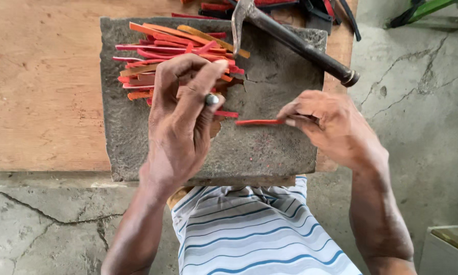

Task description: The person sorts colorful rubber strips from a plastic bag onto a wooden table. They then use a hammer and a metal punch to repeatedly strike and shape individual red rubber strips on a stone slab.

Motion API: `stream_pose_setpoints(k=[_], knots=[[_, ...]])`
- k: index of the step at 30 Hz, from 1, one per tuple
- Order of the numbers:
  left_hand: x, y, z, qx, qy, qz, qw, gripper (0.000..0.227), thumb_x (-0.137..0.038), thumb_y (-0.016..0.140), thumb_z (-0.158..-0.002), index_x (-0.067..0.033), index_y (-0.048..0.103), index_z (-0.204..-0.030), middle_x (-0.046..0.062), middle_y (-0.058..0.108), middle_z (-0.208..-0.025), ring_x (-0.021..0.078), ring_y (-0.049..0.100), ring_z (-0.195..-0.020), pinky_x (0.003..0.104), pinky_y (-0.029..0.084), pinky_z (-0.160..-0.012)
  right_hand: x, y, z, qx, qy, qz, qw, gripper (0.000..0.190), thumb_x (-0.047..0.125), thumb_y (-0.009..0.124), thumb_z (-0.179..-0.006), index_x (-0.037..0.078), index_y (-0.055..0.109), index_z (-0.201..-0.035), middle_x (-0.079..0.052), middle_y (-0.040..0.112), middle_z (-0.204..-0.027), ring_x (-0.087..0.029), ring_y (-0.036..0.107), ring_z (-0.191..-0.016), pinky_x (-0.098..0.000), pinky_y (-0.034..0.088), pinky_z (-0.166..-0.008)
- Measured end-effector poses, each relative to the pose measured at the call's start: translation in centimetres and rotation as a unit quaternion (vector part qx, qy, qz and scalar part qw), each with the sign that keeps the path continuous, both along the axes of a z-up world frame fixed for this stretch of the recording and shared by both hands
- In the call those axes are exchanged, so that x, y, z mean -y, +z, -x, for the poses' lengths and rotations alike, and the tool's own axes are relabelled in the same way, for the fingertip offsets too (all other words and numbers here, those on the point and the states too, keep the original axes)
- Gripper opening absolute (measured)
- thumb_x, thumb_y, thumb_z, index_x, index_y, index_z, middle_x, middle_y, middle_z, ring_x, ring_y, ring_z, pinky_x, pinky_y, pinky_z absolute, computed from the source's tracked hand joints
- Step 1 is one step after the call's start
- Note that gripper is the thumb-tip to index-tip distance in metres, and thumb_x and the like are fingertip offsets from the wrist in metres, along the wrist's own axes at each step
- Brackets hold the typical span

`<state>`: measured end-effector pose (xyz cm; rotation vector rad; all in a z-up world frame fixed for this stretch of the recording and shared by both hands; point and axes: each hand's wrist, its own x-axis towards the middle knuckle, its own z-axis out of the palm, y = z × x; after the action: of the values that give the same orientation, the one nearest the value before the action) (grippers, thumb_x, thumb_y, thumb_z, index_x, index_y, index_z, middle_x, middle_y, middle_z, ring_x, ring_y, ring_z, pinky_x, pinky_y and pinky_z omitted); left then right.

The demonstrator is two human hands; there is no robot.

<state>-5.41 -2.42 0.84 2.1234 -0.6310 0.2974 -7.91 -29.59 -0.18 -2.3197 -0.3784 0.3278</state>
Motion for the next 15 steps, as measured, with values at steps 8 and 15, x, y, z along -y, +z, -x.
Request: stream_pose_setpoints(k=[8, 15], knots=[[1.6, -0.5, 1.2, -0.116, -0.016, 0.109, 0.987, 0.034, -0.002, 0.082, -0.095, -0.0088, 0.072, -0.126, 0.004, 0.069, -0.097, 0.0083, 0.066, -0.085, 0.022, 0.058, -0.078, -2.2, -1.1, 0.6, 0.186, 0.016, 0.024, 0.982, 0.019, 0.013, 0.081, -0.088, 0.010, 0.076, -0.106, -0.006, 0.069, -0.105, -0.021, 0.061, -0.099, -0.0360, 0.055, -0.082], [1.5, -1.2, 2.1, -0.292, -0.004, 0.103, 0.951, 0.032, 0.000, 0.076, -0.091, -0.0031, 0.067, -0.121, 0.004, 0.076, -0.107, 0.0087, 0.075, -0.094, 0.024, 0.064, -0.075, -2.6, -1.8, 0.3, 0.151, 0.037, -0.004, 0.988, 0.023, 0.005, 0.081, -0.082, 0.010, 0.077, -0.104, -0.005, 0.067, -0.097, -0.022, 0.060, -0.093, -0.0347, 0.054, -0.077]])
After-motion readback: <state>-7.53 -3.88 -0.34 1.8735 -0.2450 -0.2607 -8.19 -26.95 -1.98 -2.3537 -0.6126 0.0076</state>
